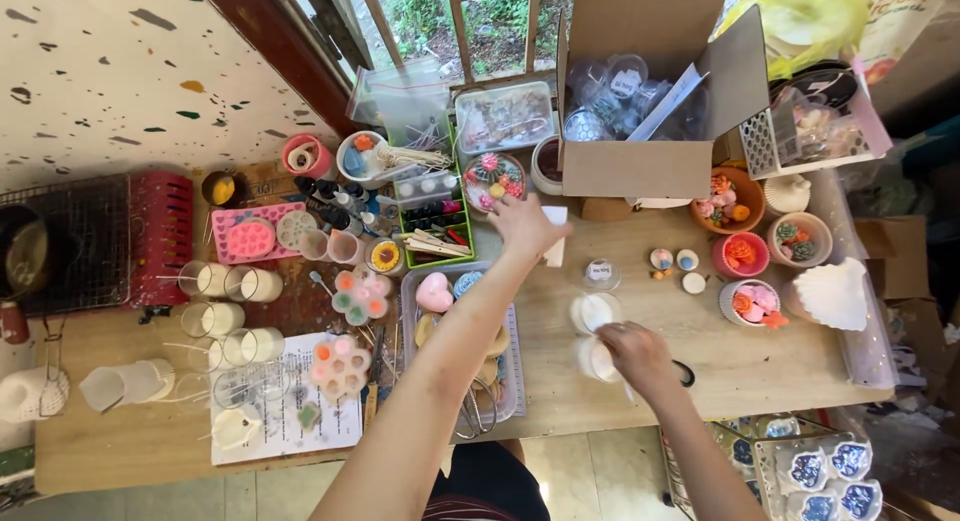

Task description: The recorder is making decorative candles, including preparing wicks, melting wax, and assembling various candle components at a workbench.

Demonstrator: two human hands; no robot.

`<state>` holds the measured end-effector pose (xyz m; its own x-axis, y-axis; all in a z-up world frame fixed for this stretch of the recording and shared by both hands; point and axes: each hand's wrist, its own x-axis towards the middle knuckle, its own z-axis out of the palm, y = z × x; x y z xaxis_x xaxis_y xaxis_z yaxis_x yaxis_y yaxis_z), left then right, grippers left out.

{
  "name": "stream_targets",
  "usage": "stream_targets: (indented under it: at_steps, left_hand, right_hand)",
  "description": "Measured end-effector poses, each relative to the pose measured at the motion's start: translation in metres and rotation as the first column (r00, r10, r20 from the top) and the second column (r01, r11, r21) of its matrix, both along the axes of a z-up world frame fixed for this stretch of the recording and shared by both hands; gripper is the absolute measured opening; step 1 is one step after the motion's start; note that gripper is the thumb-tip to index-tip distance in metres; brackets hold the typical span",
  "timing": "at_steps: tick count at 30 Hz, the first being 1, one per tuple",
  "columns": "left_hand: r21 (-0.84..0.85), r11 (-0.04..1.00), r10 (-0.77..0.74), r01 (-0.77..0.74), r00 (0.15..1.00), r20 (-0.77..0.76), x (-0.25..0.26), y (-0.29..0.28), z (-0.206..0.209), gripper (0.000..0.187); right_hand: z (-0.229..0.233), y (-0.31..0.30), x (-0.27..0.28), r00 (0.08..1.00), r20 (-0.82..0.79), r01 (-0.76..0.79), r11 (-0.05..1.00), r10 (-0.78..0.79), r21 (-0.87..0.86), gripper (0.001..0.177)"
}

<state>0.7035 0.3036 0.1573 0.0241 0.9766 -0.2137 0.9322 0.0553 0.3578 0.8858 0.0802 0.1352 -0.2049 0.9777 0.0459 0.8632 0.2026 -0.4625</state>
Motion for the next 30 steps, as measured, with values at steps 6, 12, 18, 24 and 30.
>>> stream_targets:
  at_steps: [6, 12, 18, 24, 30]
  left_hand:
    - [-0.362, 0.911, 0.118, -0.195, 0.967, -0.225, 0.026, 0.047, -0.033, 0.102]
    - [-0.326, 0.911, 0.193, -0.254, 0.959, -0.207, 0.018, 0.049, -0.01, 0.104]
    - [-0.137, 0.988, 0.068, -0.065, 0.998, 0.017, 0.01, 0.05, -0.054, 0.086]
    - [-0.062, 0.996, 0.079, -0.069, 0.983, 0.163, -0.003, 0.038, -0.02, 0.075]
    - [0.384, 0.909, -0.11, -0.161, 0.797, 0.593, -0.07, -0.073, 0.051, 0.045]
  right_hand:
    - [-0.044, 0.039, -0.049, 0.986, 0.061, -0.158, 0.985, 0.154, 0.07, 0.021]
    - [-0.067, 0.066, -0.073, 0.977, 0.093, -0.197, 0.977, 0.19, 0.077, 0.023]
    - [-0.083, 0.081, -0.083, 0.976, 0.065, -0.211, 0.974, 0.206, 0.082, 0.02]
    - [-0.087, 0.082, -0.102, 0.985, 0.081, -0.152, 0.988, 0.15, 0.026, 0.013]
    - [-0.045, 0.079, -0.105, 0.996, -0.053, -0.063, 0.989, 0.071, 0.137, 0.029]
